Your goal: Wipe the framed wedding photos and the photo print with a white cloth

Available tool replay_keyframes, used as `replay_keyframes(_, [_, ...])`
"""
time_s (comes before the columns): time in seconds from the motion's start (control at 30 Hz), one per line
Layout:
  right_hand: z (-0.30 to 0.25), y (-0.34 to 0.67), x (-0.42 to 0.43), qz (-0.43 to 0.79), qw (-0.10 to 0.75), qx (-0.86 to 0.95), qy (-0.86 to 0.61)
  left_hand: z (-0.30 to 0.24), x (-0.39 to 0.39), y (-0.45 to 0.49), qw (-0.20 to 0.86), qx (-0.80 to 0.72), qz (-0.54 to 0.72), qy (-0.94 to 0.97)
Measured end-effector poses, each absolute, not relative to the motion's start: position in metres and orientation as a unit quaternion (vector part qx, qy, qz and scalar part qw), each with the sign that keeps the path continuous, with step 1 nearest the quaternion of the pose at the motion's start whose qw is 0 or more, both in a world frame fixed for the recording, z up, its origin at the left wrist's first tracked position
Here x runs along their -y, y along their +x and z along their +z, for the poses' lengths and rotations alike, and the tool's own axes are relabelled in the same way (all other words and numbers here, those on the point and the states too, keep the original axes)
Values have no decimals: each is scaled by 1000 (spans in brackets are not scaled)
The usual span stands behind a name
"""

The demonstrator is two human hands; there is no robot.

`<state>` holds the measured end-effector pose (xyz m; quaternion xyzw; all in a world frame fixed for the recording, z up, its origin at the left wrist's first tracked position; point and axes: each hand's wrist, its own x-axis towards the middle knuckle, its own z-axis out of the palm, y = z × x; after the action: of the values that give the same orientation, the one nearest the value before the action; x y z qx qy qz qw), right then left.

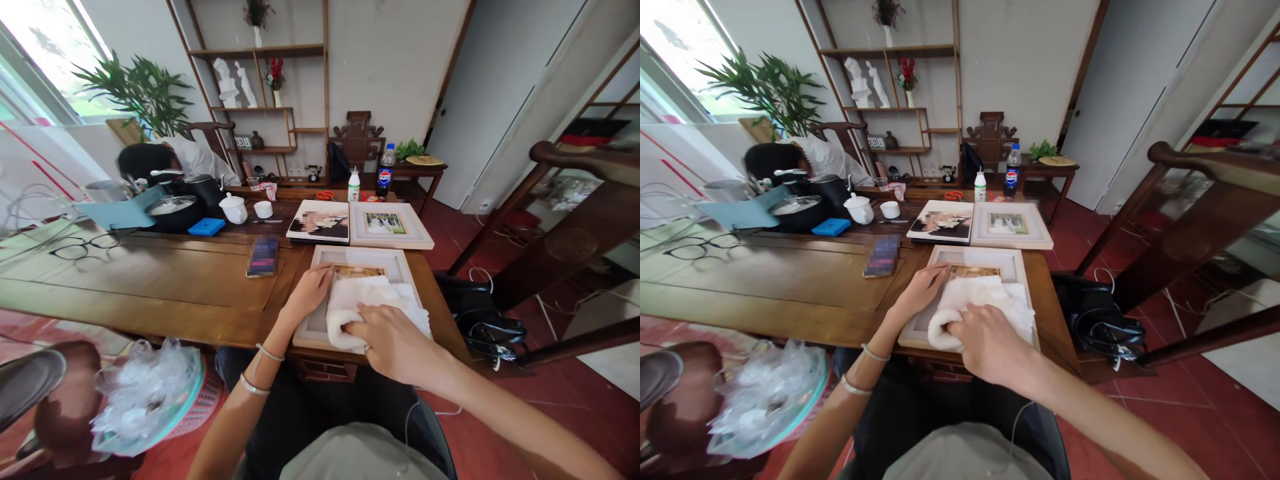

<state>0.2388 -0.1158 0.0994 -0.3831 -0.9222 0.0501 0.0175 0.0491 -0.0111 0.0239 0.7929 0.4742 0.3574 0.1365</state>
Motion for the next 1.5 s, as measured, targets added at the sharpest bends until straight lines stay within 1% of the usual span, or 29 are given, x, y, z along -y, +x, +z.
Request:
replay_keyframes(0.17, [75, 213, 109, 9, 69, 920, -385, 25, 10, 48, 142, -476, 372, 785])
replay_keyframes(0.27, [59, 201, 107, 11, 86, 921, -381, 27, 10, 47, 147, -479, 377, 779])
replay_keyframes(0.33, [58, 201, 109, 18, 88, 923, -375, 28, 11, 47, 141, -480, 376, 780])
replay_keyframes(0.53, [79, 238, 127, 29, 70, 927, -368, 21, 12, 44, 114, -461, 349, 808])
replay_keyframes(0.73, [83, 294, 140, 14, 61, 894, -443, 19, 16, 43, 113, -455, 316, 825])
replay_keyframes(0.93, [59, 306, 140, -11, 128, 888, -441, 27, 33, 49, 112, -499, 314, 800])
replay_keyframes(1.1, [58, 303, 140, -26, 140, 886, -442, 26, 39, 48, 114, -493, 304, 807])
replay_keyframes(1.2, [68, 309, 123, -39, 141, 881, -449, 21, 35, 46, 104, -476, 323, 812])
replay_keyframes(1.33, [76, 325, 72, -134, 190, 845, -481, 19, 30, 44, 102, -464, 338, 812])
replay_keyframes(1.4, [74, 330, 44, -179, 202, 829, -490, 20, 29, 44, 109, -460, 340, 813])
replay_keyframes(1.5, [65, 331, 15, -190, 163, 836, -488, 21, 29, 43, 116, -455, 336, 817])
